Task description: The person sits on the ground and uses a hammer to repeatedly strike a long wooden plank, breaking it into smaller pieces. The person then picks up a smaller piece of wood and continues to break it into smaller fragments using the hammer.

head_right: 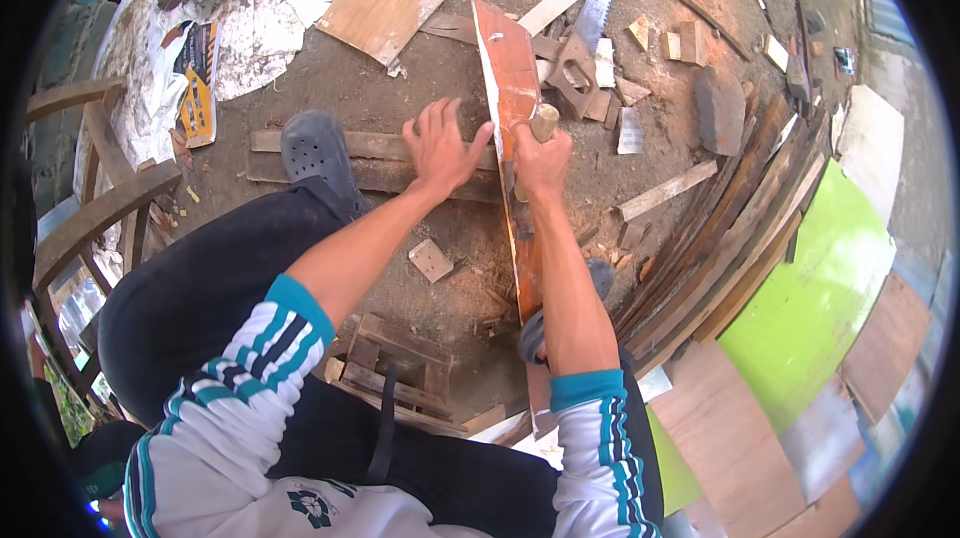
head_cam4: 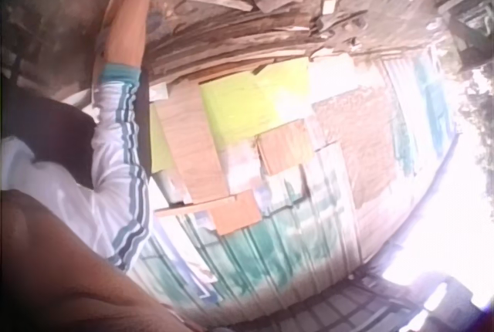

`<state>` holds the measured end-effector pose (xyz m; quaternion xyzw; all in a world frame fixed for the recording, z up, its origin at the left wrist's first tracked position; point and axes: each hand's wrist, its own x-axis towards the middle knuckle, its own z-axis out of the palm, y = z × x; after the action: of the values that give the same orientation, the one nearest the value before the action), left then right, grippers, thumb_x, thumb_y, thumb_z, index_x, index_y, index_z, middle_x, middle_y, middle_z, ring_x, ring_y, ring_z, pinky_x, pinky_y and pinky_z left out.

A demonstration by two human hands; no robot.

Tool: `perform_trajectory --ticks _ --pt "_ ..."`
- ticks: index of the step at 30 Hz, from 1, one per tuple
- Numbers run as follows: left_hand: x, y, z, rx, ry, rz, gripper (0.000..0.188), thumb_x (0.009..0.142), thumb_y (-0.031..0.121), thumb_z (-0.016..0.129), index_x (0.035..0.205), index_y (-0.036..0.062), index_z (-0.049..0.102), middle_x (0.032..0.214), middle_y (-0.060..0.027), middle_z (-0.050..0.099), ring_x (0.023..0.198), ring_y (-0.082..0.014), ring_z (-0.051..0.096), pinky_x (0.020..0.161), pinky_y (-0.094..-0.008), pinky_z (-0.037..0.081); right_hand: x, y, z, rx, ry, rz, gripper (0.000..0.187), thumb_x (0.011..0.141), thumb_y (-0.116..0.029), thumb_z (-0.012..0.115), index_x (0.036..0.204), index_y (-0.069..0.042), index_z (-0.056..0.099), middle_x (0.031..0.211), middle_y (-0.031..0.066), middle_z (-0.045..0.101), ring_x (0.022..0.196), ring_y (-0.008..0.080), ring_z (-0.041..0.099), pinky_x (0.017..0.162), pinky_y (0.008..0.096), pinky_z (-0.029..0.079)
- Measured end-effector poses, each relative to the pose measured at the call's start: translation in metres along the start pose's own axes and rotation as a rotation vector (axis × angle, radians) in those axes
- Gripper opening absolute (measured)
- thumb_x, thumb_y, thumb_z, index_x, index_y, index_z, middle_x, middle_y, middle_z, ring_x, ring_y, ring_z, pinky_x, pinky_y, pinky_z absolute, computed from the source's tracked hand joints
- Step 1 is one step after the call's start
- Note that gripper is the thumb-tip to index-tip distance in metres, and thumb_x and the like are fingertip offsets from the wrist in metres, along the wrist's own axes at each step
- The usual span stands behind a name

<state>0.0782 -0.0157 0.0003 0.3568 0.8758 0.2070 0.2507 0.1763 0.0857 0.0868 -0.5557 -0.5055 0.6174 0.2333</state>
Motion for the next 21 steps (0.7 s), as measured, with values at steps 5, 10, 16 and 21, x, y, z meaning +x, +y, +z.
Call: perform_trajectory --ticks 5,10,16,21 --pt "0.058 -0.001 0.014 -0.014 0.091 0.21 0.072 0.092 0.058 0.058 0.131 -0.0031 0.053 0.131 -0.0159 0.053 0.129 -0.0277 0.042 0.109 -0.0479 0.025 0.012 0.003 0.005 -0.056 -0.02 -0.052 0.022 0.088 -0.012 0.068 0.068 -0.004 0.062 0.054 -0.0032 0.052 0.044 0.0068 0.048 0.041 0.0265 0.033" --pt "0.064 -0.004 0.029 -0.027 0.065 0.361 0.06 0.098 0.054 0.051 0.116 -0.0019 0.06 0.112 -0.0159 0.059 0.116 -0.0286 0.05 0.105 -0.0467 0.03 0.003 0.014 -0.001 -0.012 -0.02 -0.15 0.022 0.089 -0.006 0.066 0.071 -0.006 0.053 0.056 -0.001 0.05 0.044 0.0087 0.045 0.043 0.0263 0.035" --pt "0.066 -0.005 0.026 -0.034 0.093 0.349 0.051 0.096 0.048 0.057 0.108 -0.0015 0.06 0.111 -0.0163 0.059 0.113 -0.0307 0.051 0.101 -0.0461 0.033 -0.022 0.017 -0.016 0.209 0.161 -0.253 0.018 0.088 -0.004 0.06 0.075 -0.006 0.049 0.054 0.0014 0.046 0.042 0.0109 0.043 0.041 0.029 0.039" --pt "0.068 -0.001 0.026 -0.03 0.084 0.35 0.051 0.097 0.049 0.054 0.106 -0.0006 0.059 0.11 -0.0162 0.059 0.112 -0.0306 0.051 0.102 -0.0458 0.032 -0.008 0.012 -0.03 0.392 0.305 -0.132 0.024 0.088 -0.009 0.056 0.068 -0.009 0.042 0.052 0.0039 0.041 0.04 0.0143 0.04 0.041 0.0332 0.039"
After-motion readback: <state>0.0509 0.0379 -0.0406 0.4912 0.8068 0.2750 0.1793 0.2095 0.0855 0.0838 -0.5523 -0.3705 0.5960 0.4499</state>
